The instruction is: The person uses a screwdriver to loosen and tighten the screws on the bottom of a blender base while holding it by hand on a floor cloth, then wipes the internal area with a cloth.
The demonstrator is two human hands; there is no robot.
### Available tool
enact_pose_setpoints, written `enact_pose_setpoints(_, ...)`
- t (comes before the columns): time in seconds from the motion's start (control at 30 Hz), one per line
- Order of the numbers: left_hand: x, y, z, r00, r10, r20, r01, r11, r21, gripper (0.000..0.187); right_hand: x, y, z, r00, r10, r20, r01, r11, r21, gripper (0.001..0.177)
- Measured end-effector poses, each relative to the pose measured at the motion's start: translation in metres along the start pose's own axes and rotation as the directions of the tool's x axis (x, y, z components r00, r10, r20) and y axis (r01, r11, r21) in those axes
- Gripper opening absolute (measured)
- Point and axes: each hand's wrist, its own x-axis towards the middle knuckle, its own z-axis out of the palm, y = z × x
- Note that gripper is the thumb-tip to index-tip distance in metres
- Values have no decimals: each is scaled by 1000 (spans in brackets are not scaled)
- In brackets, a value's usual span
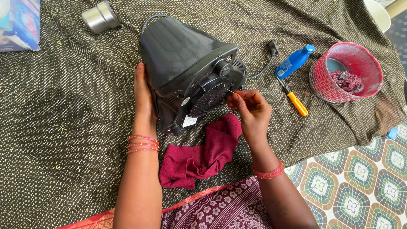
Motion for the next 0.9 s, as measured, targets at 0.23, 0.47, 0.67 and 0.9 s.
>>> enact_pose_setpoints(0.23,1,-2,-2,999,2,-38,0,999,47,70,-9,-32,14,930,-362,62,307,673,-673,9)
enact_pose_setpoints(0.47,6,-6,-8,999,27,-37,-25,998,50,72,-12,-46,22,827,-511,236,481,426,-766,12)
enact_pose_setpoints(0.67,8,-10,-12,998,4,-61,0,998,68,76,-12,-52,31,807,-518,283,496,336,-801,16)
enact_pose_setpoints(0.9,7,-10,-13,997,10,-80,0,993,122,78,-11,-49,37,823,-510,250,450,316,-835,16)
